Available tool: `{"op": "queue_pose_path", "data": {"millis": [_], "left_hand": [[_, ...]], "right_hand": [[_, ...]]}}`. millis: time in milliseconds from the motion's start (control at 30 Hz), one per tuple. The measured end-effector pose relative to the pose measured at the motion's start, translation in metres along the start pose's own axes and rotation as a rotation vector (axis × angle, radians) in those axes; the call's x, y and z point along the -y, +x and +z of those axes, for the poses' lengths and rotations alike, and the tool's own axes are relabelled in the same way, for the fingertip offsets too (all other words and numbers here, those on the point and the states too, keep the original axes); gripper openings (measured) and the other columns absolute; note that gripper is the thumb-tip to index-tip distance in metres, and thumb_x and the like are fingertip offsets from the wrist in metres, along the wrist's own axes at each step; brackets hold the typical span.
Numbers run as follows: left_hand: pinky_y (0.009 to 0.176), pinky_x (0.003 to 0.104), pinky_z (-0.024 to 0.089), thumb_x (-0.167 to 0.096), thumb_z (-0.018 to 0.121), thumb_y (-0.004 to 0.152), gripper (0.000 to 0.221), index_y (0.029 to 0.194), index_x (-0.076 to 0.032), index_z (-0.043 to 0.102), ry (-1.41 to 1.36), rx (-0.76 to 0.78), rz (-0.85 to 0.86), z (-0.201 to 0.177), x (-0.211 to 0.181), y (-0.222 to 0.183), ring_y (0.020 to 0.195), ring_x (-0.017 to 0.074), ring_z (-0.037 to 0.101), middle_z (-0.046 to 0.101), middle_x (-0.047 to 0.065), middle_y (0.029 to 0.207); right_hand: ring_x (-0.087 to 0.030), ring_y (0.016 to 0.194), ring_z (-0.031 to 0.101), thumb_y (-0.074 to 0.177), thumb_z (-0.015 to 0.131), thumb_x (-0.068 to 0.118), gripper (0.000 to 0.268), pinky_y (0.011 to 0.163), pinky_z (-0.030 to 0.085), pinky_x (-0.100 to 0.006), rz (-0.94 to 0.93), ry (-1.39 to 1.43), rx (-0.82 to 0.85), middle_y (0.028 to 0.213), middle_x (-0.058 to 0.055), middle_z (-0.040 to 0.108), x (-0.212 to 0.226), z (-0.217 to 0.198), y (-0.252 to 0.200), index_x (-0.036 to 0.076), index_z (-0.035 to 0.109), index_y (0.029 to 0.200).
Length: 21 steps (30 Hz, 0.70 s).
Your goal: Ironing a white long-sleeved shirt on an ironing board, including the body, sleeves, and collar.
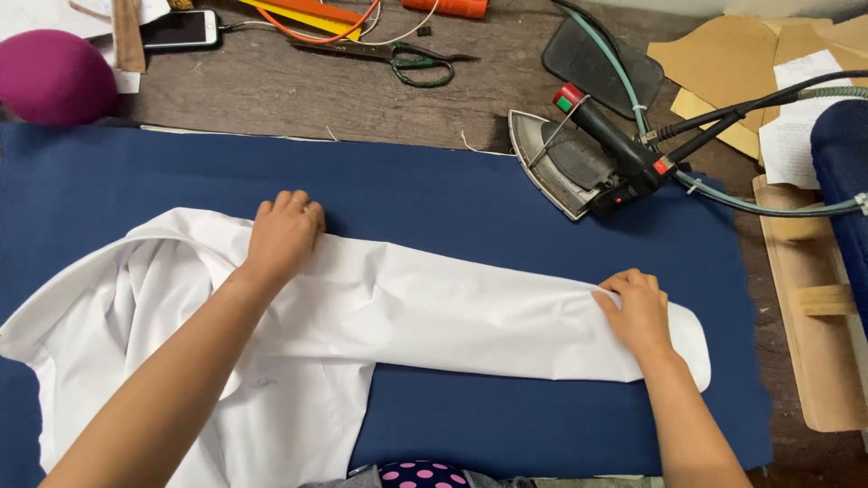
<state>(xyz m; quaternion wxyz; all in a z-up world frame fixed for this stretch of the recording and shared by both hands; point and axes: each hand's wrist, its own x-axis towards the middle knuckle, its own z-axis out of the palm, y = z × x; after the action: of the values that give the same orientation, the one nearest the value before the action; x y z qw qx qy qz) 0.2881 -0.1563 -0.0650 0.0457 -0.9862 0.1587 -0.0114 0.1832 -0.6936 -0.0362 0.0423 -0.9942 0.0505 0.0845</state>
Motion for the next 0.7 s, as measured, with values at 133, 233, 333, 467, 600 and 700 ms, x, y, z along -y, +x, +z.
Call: {"op": "queue_pose_path", "data": {"millis": [133,233,333,467,600,700], "left_hand": [[0.074,0.034,0.046,-0.032,0.068,0.084,0.013,0.088,-0.022,0.06,-0.075,-0.103,-0.044,-0.02,-0.012,0.001,0.096,0.0171,0.057,0.054,-0.005,0.092],[0.082,0.034,0.047,-0.042,0.07,0.08,0.026,0.098,-0.025,0.061,-0.166,0.024,0.107,-0.062,-0.022,-0.009,0.101,0.0179,0.056,0.055,-0.005,0.1],[0.088,0.032,0.045,-0.044,0.069,0.081,0.03,0.105,-0.026,0.064,-0.146,0.226,0.117,-0.061,-0.014,-0.012,0.107,0.016,0.055,0.057,-0.004,0.107],[0.079,0.026,0.046,-0.036,0.066,0.087,0.014,0.096,-0.026,0.069,-0.044,0.221,0.099,-0.029,-0.002,-0.005,0.099,0.0117,0.059,0.061,-0.006,0.098],[0.08,0.028,0.048,-0.034,0.064,0.088,0.015,0.099,-0.023,0.066,-0.126,0.284,0.132,-0.056,-0.008,-0.001,0.099,0.0146,0.061,0.06,-0.004,0.098],[0.079,0.027,0.05,-0.04,0.067,0.084,0.03,0.107,-0.021,0.067,0.023,0.284,0.256,-0.049,-0.008,-0.001,0.1,0.0142,0.059,0.058,-0.003,0.106]], "right_hand": [[-0.025,0.113,0.052,0.086,0.068,0.017,0.018,0.095,0.043,-0.042,-0.018,-0.011,-0.197,0.111,-0.001,0.057,0.036,-0.009,-0.011,0.019,0.068,0.105],[-0.026,0.105,0.057,0.084,0.067,0.008,0.021,0.092,0.046,-0.037,-0.195,0.142,-0.257,0.106,-0.004,0.06,0.076,-0.03,-0.033,0.014,0.067,0.103],[-0.021,0.106,0.061,0.085,0.065,0.011,0.016,0.092,0.049,-0.032,-0.254,0.243,-0.147,0.102,-0.001,0.063,0.075,-0.026,-0.045,0.014,0.068,0.1],[-0.023,0.117,0.057,0.086,0.068,0.018,0.024,0.1,0.048,-0.037,-0.048,0.209,0.02,0.113,-0.004,0.059,0.056,-0.02,-0.048,0.012,0.067,0.109],[-0.025,0.121,0.055,0.086,0.068,0.02,0.028,0.102,0.046,-0.04,-0.016,0.207,0.045,0.117,-0.005,0.056,0.056,-0.02,-0.049,0.011,0.066,0.113],[-0.024,0.122,0.054,0.086,0.068,0.021,0.03,0.102,0.045,-0.041,0.009,0.205,0.052,0.119,-0.004,0.055,0.057,-0.019,-0.05,0.012,0.065,0.115]]}}
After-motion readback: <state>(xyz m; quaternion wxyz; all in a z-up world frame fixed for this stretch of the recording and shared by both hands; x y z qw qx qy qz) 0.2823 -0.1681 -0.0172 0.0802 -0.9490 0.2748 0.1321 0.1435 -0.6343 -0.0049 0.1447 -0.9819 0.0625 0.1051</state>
